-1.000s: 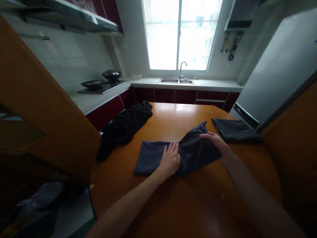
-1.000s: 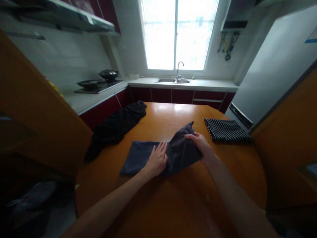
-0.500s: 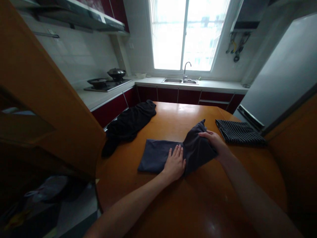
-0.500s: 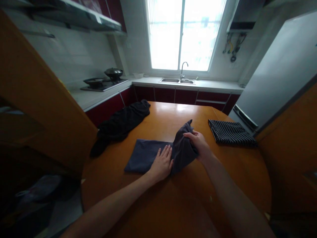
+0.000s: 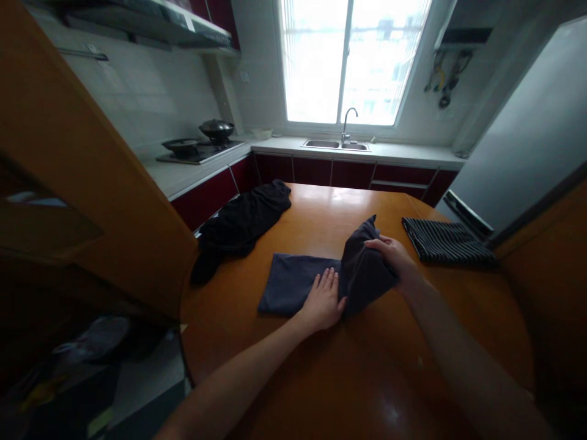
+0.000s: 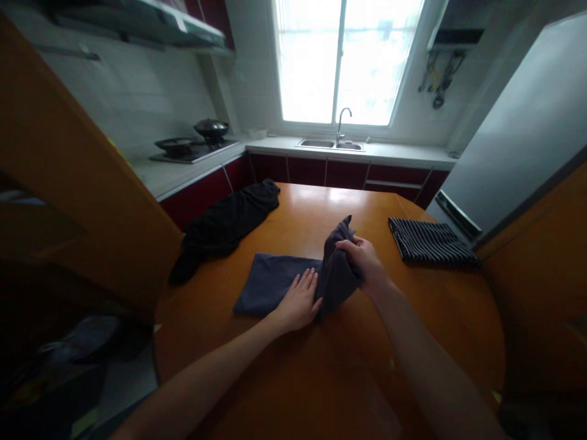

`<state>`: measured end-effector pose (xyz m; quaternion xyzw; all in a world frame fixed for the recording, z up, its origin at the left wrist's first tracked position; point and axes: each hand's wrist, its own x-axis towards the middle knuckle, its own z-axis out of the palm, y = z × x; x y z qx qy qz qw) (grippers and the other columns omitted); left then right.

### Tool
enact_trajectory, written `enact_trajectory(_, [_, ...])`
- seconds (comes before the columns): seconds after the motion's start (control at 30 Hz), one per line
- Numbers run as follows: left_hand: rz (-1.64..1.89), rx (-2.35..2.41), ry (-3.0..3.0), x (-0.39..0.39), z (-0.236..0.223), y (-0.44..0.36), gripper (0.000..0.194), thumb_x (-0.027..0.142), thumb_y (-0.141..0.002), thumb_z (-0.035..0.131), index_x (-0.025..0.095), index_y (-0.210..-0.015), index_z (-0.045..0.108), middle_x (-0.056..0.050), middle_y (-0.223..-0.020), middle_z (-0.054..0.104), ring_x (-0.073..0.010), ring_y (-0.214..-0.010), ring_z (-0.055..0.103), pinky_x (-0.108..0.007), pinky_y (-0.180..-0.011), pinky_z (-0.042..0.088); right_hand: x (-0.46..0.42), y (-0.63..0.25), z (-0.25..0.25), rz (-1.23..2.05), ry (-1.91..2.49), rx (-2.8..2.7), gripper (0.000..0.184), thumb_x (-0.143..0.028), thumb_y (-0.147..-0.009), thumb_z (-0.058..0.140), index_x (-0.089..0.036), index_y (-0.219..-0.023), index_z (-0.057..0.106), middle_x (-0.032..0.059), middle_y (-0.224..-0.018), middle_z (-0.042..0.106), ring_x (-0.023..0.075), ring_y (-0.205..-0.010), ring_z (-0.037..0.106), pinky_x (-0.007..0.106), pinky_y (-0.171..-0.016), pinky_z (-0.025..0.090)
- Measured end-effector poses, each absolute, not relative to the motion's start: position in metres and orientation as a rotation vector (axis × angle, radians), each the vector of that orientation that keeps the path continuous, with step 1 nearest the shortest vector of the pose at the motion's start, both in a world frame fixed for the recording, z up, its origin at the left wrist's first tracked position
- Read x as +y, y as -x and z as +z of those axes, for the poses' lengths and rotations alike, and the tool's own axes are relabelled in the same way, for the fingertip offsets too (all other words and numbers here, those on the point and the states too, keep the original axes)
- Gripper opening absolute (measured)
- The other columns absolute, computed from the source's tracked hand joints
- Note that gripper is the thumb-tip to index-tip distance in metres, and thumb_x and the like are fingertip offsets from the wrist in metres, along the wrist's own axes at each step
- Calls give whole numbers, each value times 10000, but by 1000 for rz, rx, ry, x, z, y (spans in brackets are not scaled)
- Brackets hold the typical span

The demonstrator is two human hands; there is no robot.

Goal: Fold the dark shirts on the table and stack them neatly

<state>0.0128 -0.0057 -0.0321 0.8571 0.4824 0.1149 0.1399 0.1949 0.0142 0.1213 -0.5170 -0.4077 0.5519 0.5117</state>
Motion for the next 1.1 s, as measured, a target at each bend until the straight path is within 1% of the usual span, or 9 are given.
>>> enact_trajectory(0.1, [548,1314,-2126,12,-19,-8,674,398,-938,504,26,-1491,411,-218,-1603,311,-321,-1516,229,-467,-1239,172,15,-187,121,1310,1239,-976,272,-286,-587,758,-165,-797,636,1,-605,660,136,-482,585,223,-452,443])
enact_trajectory(0.2, [884,1148,-1576,32,6,7,560,400,-928,548,107,-1405,542,-184,-1505,491,-315,-1409,440,-443,-1175,332,19,-166,118,1312,1208,-1033,270,-284,-585,738,-155,-804,645,-11,-609,646,122,-489,563,216,-457,422])
enact_trajectory(0.33, [1010,810,-948,47,42,45,464,457,-945,551,173,-1307,608,-134,-1361,626,-252,-1096,671,-349,-855,564,31,-115,98,1273,1159,-1137,220,-258,-614,688,-156,-803,641,-14,-657,652,122,-536,572,212,-479,417])
enact_trajectory(0.47, [1007,814,-804,51,58,78,541,470,-935,577,163,-1380,552,-127,-1212,700,-185,-838,714,-255,-681,555,49,-57,59,1098,1226,-1338,140,-174,-632,642,-164,-772,637,0,-701,672,136,-602,601,210,-515,431])
enact_trajectory(0.63, [1124,1227,-975,47,36,90,850,325,-885,676,282,-1600,218,-71,-1276,686,-224,-1059,696,-289,-920,522,52,-20,15,1228,1223,-1505,299,-110,-650,632,-166,-941,591,-18,-649,645,155,-578,619,218,-490,447])
enact_trajectory(0.7, [1103,1316,-1085,47,23,92,839,297,-886,661,306,-1600,220,-58,-1311,670,-223,-1106,679,-305,-974,504,49,-25,9,1442,1115,-1541,387,-83,-657,591,-157,-1037,581,-19,-667,662,159,-582,642,224,-502,474])
enact_trajectory(0.8, [1049,1324,-1232,47,11,98,716,238,-882,623,301,-1550,371,-54,-1395,618,-216,-1194,635,-320,-1036,476,50,-54,10,1560,986,-1516,443,-100,-690,544,-164,-1124,604,24,-838,725,152,-650,682,251,-579,526])
enact_trajectory(0.97, [929,1418,-1453,45,9,99,588,163,-856,617,225,-1437,555,-77,-1461,563,-245,-1319,550,-379,-1150,377,46,-125,10,934,1156,-1457,268,-255,-828,542,-163,-1037,681,90,-944,731,208,-845,687,365,-782,561])
enact_trajectory(1.1, [947,1458,-1525,43,15,98,643,109,-814,637,201,-1443,543,-78,-1478,538,-241,-1381,491,-378,-1205,291,5,-158,-3,556,1131,-1791,378,-369,-912,559,-203,-1241,642,137,-1279,639,272,-1202,579,480,-1039,467])
